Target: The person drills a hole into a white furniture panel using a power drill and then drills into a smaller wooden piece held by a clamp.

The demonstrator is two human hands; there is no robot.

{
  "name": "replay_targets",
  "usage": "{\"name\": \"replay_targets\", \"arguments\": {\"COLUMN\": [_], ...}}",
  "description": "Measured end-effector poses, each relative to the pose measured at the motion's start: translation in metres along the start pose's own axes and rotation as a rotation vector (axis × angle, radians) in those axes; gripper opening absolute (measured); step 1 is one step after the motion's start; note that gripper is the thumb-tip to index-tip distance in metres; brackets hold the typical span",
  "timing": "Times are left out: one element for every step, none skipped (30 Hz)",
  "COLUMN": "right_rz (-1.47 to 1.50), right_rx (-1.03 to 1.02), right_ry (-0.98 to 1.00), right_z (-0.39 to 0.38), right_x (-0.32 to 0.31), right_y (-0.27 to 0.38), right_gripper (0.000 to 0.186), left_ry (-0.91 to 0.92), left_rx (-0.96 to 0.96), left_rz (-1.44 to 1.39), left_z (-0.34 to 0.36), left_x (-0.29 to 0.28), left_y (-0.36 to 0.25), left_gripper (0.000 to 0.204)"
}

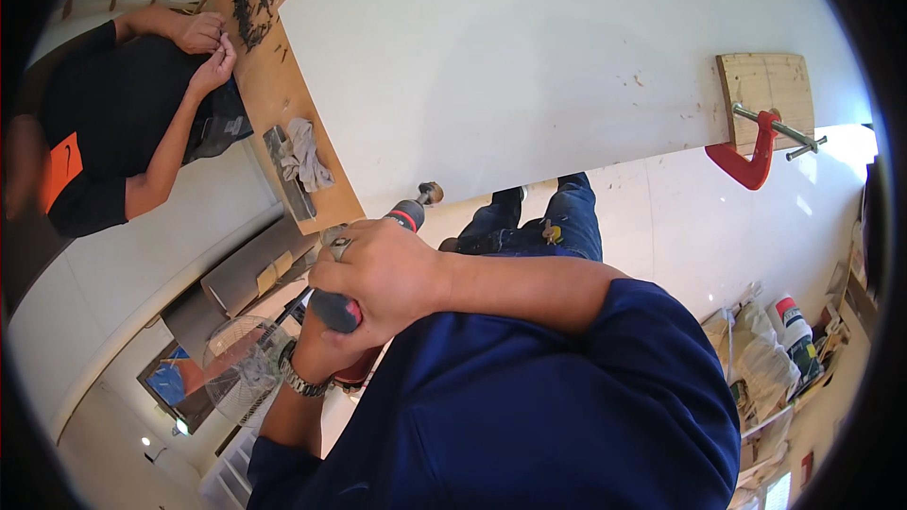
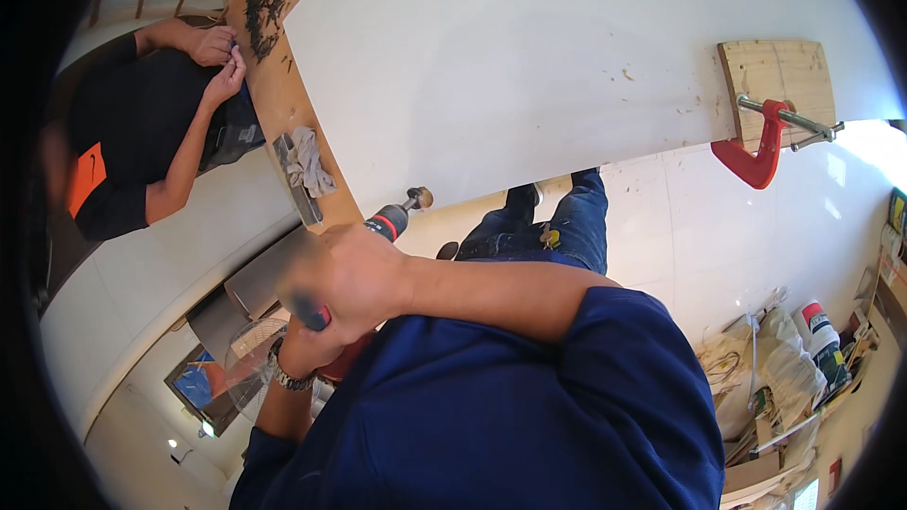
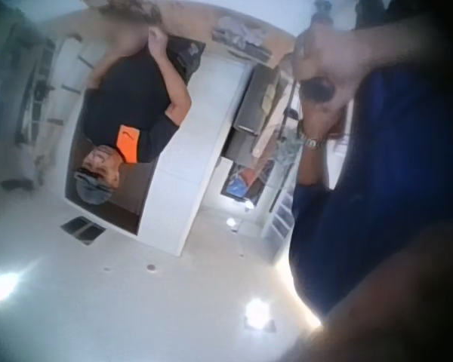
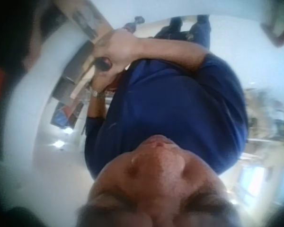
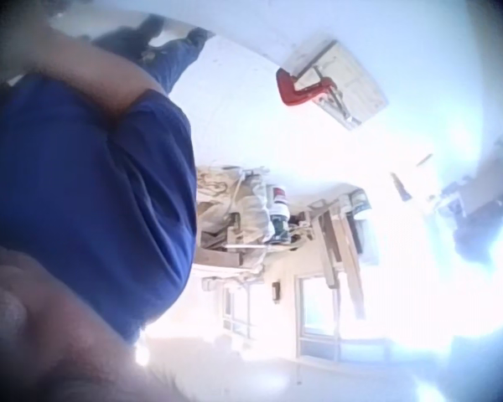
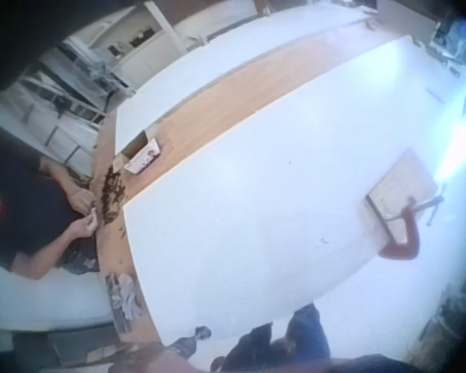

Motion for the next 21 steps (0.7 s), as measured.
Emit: {"name": "replay_targets", "arguments": {"right_rz": [0.020, 0.039, 0.039, 0.080, 0.121, 0.122, 0.141, 0.165, 0.183, -0.100, -0.308, -0.344, -0.512, -0.550, -0.557, -0.610, -0.646, -0.659, -0.743, -0.827, -0.848], "right_rx": [-0.006, -0.016, -0.022, -0.068, -0.116, -0.124, -0.111, -0.103, 0.179, 0.337, 0.420, 0.503, 0.445, 0.446, 0.436, 0.395, 0.363, 0.357, 0.328, 0.299, 0.298], "right_ry": [0.053, 0.110, 0.121, 0.095, 0.073, 0.091, 0.096, 0.107, 0.249, 0.254, 0.160, 0.109, 0.133, 0.153, 0.168, 0.270, 0.342, 0.351, 0.514, 0.677, 0.683], "right_z": [0.001, 0.002, 0.002, 0.002, 0.003, 0.000, -0.006, -0.013, -0.026, -0.045, -0.054, -0.065, -0.076, -0.080, -0.077, -0.074, -0.071, -0.066, -0.061, -0.057, -0.053], "right_x": [0.002, 0.005, 0.008, 0.009, 0.011, 0.010, 0.005, -0.003, -0.010, -0.022, -0.042, -0.061, -0.074, -0.078, -0.075, -0.061, -0.055, -0.048, -0.036, -0.025, -0.020], "right_y": [0.006, 0.012, 0.017, 0.024, 0.029, 0.028, 0.021, 0.013, -0.012, -0.039, -0.062, -0.083, -0.098, -0.104, -0.103, -0.103, -0.102, -0.102, -0.105, -0.108, -0.111], "right_gripper": [0.049, 0.053, 0.053, 0.055, 0.057, 0.057, 0.057, 0.057, 0.048, 0.032, 0.015, 0.010, 0.010, 0.009, 0.009, 0.010, 0.013, 0.013, 0.014, 0.017, 0.017], "left_ry": [-0.023, -0.051, -0.062, -0.099, -0.139, -0.103, -0.121, -0.107, -0.088, -0.160, -0.188, -0.239, -0.278, -0.295, -0.337, -0.370, -0.369, -0.367, -0.365, -0.365, -0.400], "left_rx": [-0.008, -0.015, -0.015, 0.001, 0.017, 0.050, 0.047, -0.217, -0.478, -0.414, -0.420, -0.637, -0.852, -0.857, -0.943, -1.021, -1.012, -1.100, -1.184, -1.171, -1.219], "left_rz": [-0.022, -0.045, -0.050, 0.054, 0.157, 0.098, 0.087, -0.027, -0.149, -0.215, -0.239, -0.340, -0.441, -0.463, -0.470, -0.509, -0.525, -0.532, -0.540, -0.557, -0.706], "left_z": [-0.006, -0.011, -0.014, -0.018, -0.022, -0.026, -0.036, -0.052, -0.067, -0.073, -0.081, -0.096, -0.110, -0.119, -0.129, -0.140, -0.145, -0.156, -0.165, -0.168, -0.172], "left_x": [-0.005, -0.009, -0.009, -0.009, -0.012, -0.015, -0.014, -0.008, 0.001, 0.009, 0.022, 0.039, 0.060, 0.080, 0.102, 0.133, 0.155, 0.178, 0.195, 0.208, 0.222], "left_y": [-0.005, -0.011, -0.017, -0.023, -0.029, -0.036, -0.028, -0.006, 0.016, 0.025, 0.044, 0.073, 0.101, 0.125, 0.152, 0.185, 0.204, 0.221, 0.233, 0.238, 0.239], "left_gripper": [0.051, 0.051, 0.051, 0.050, 0.050, 0.047, 0.047, 0.042, 0.036, 0.026, 0.026, 0.022, 0.019, 0.019, 0.016, 0.013, 0.013, 0.009, 0.007, 0.007, 0.008]}}
Point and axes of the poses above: each hand's wrist, its own z-axis towards the middle knuckle, its own x-axis out of the palm, y = z × x, the point moved 4 cm from there along z, towards the middle knuckle, and after that the axes turned 5 degrees about -y, right-handed, at the moved point
